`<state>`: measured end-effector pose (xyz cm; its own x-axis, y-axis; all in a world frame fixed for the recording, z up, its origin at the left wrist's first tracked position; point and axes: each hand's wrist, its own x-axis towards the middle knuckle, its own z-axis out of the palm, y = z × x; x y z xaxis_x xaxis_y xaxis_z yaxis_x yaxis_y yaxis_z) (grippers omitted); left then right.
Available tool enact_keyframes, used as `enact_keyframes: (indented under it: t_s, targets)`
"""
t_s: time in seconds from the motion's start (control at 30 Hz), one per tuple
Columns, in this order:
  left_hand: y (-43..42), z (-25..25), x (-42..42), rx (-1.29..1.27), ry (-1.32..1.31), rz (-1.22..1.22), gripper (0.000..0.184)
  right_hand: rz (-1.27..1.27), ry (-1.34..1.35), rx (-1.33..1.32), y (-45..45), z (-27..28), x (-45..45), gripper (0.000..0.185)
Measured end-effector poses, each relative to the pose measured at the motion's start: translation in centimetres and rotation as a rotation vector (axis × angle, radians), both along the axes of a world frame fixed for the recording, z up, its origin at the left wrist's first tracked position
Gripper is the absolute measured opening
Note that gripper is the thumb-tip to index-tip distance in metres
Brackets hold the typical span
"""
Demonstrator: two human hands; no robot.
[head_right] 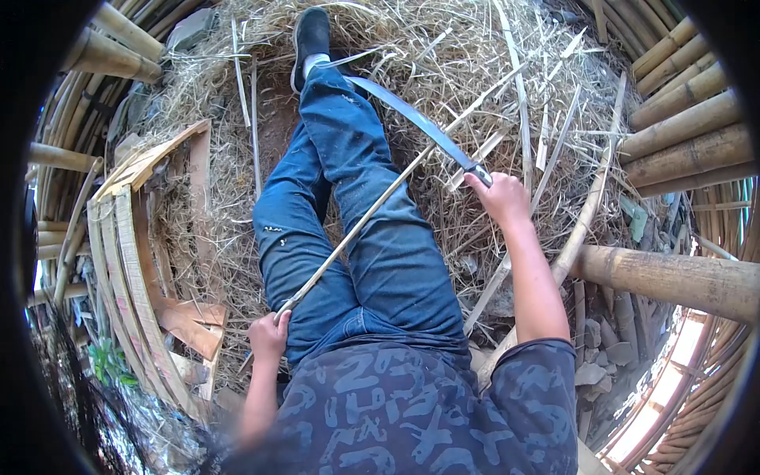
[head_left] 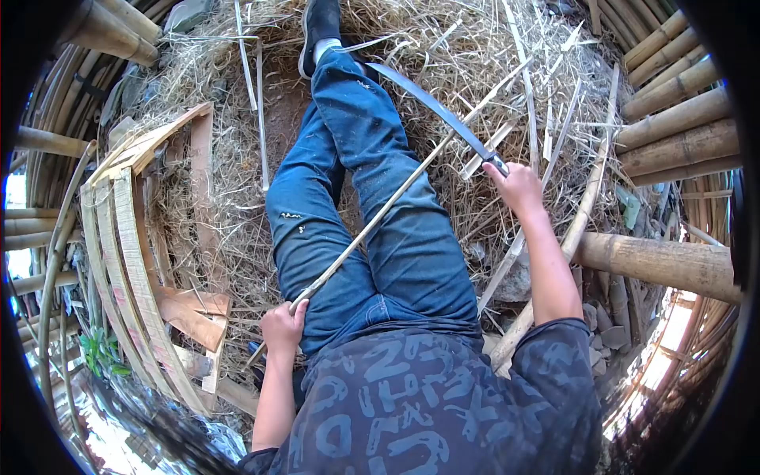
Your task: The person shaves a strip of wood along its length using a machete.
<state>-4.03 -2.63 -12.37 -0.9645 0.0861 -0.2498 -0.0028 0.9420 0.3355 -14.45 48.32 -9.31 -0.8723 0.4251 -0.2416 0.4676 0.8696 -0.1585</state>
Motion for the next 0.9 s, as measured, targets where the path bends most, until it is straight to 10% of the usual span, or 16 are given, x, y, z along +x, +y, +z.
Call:
enact_keyframes:
  t_s: [0.9]
  targets:
    - [-0.7,-0.6,0.3,-0.001,0.043,-0.023,0.051,-0.014,-0.006,-0.098,0.3,1.7,-1.3,0.071]
